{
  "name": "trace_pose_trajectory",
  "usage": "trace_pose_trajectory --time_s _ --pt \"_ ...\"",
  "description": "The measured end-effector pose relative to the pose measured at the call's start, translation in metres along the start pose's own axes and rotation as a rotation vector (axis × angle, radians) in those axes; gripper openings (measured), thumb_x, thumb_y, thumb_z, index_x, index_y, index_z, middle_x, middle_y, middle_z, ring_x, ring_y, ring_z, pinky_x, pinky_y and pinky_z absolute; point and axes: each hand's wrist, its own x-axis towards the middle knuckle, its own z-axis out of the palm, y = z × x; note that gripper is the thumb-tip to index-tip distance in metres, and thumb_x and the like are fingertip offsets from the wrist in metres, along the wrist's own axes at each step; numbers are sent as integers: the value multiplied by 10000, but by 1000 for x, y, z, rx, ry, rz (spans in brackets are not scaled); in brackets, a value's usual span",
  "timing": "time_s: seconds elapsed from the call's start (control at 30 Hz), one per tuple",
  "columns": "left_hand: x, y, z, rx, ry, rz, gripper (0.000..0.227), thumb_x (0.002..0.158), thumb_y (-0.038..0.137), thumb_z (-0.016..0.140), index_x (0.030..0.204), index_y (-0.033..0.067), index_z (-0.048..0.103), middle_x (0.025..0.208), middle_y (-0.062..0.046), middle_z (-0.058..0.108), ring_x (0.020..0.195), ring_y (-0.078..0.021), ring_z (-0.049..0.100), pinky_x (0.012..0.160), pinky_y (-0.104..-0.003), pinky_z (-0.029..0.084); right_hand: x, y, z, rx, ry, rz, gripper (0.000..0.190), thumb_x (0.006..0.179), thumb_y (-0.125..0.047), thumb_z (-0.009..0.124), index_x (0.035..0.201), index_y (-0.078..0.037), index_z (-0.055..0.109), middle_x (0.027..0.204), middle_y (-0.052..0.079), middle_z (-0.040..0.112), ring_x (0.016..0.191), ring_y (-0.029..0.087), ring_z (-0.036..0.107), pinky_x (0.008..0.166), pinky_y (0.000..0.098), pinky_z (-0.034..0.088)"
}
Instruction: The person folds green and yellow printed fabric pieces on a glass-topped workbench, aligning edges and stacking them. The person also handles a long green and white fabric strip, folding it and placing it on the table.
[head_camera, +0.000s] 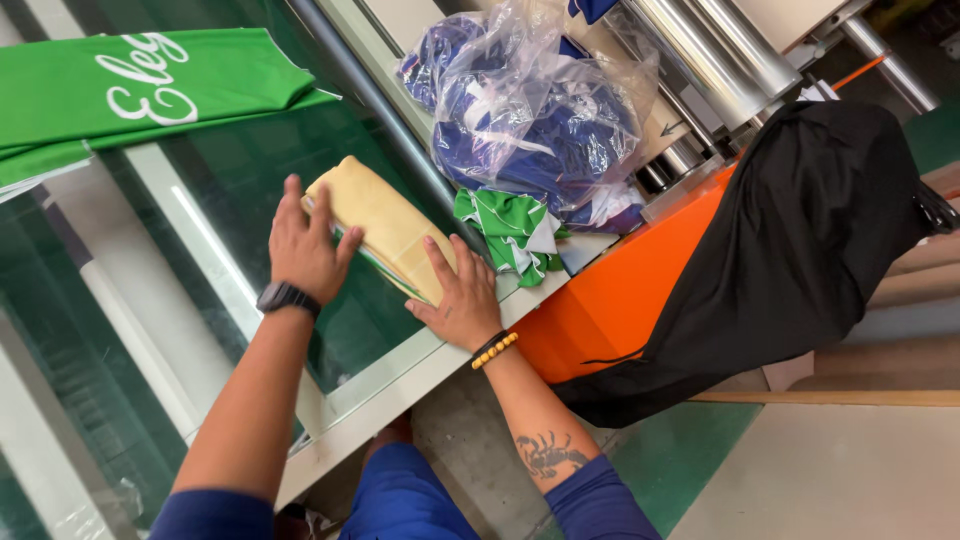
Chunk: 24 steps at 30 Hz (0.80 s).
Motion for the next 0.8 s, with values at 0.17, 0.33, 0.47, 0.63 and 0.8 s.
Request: trace_pose_trajectory --time_s 0.17,0.33,0.47,0.63,0.8 --pt "-119 -12 -68 -93 -22 -106 911 876 390 747 1595 21 325 1630 -371 212 1480 -535 273 1206 -557 271 4 -1 -2 -1 -6 9 1010 786 -509 815 1603 -261 275 1553 249 357 1348 470 430 1104 584 336" --pt "-258 -45 -153 303 -30 -202 774 865 458 699 1526 99 516 1636 -310 351 1499 -496 338 1225 -591 302 -1 2 2 18 3 9 1027 783 -517 814 1610 -281 251 1560 238 361 1359 458 435 1107 586 338" --pt "-352 -90 -185 684 120 -333 520 994 443 665 1388 105 632 1539 -194 460 1479 -386 421 1238 -517 308 0 2 5 -6 -3 33 1033 769 -532 821 1604 -281 267 1560 247 347 1376 479 402 1098 585 332" --pt "-401 -144 -160 552 342 -331 355 1057 326 545 1311 84 601 1485 -189 499 1434 -356 427 1235 -477 309 -7 10 12 37 90 -25 936 824 -585 784 1564 -192 368 1564 281 332 1377 492 381 1096 599 324" --pt "-409 -171 -149 583 325 -291 270 1080 313 558 1253 130 655 1437 -131 535 1406 -281 473 1216 -446 315 -12 41 17 266 366 -6 639 957 -538 662 1395 -78 589 1512 219 475 1364 378 508 1139 502 398"
